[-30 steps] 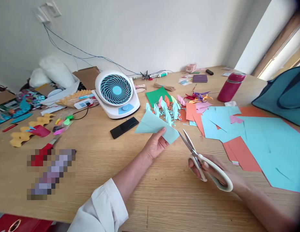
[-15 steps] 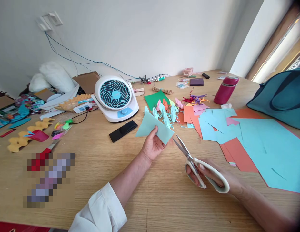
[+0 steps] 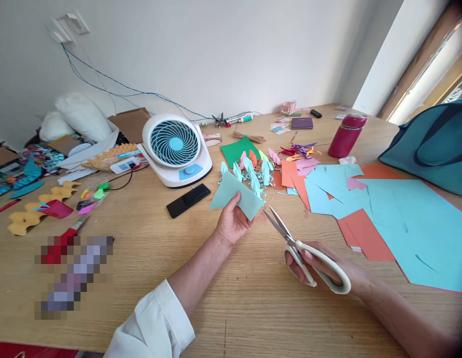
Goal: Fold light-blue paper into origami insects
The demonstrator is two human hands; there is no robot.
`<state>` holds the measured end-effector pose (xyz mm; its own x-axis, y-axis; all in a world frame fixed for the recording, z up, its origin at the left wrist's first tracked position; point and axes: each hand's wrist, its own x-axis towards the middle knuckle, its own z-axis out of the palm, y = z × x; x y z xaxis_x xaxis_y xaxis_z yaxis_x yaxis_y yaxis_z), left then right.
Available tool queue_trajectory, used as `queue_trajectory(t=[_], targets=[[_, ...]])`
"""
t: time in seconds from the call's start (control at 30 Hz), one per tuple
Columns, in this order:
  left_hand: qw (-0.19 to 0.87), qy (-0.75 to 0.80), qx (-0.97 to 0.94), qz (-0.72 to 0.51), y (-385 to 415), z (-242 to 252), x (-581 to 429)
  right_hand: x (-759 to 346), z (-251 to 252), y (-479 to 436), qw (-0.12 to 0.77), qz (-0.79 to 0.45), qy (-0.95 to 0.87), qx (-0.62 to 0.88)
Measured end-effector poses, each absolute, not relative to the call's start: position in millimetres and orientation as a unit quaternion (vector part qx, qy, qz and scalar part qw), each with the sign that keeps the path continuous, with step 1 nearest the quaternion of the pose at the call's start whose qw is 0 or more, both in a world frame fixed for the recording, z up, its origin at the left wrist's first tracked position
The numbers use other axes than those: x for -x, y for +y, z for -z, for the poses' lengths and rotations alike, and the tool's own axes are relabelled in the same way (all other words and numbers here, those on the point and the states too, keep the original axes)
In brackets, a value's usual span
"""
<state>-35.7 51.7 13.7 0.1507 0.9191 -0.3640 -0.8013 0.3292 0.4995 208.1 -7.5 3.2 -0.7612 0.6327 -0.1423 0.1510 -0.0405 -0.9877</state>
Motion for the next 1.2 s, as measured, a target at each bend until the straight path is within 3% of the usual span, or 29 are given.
queue_trajectory(t=[0.7, 1.2], targets=[[0.783, 0.323, -0.193, -0.496, 36.1, -12.7, 22.3, -201.0, -0.5, -9.4, 0.24, -0.697, -0.624, 0.259], [0.739, 0.344, -0.254, -0.521, 39.3, -13.1, 23.0, -201.4, 5.5, -10.9, 0.259, -0.711, -0.607, 0.243]])
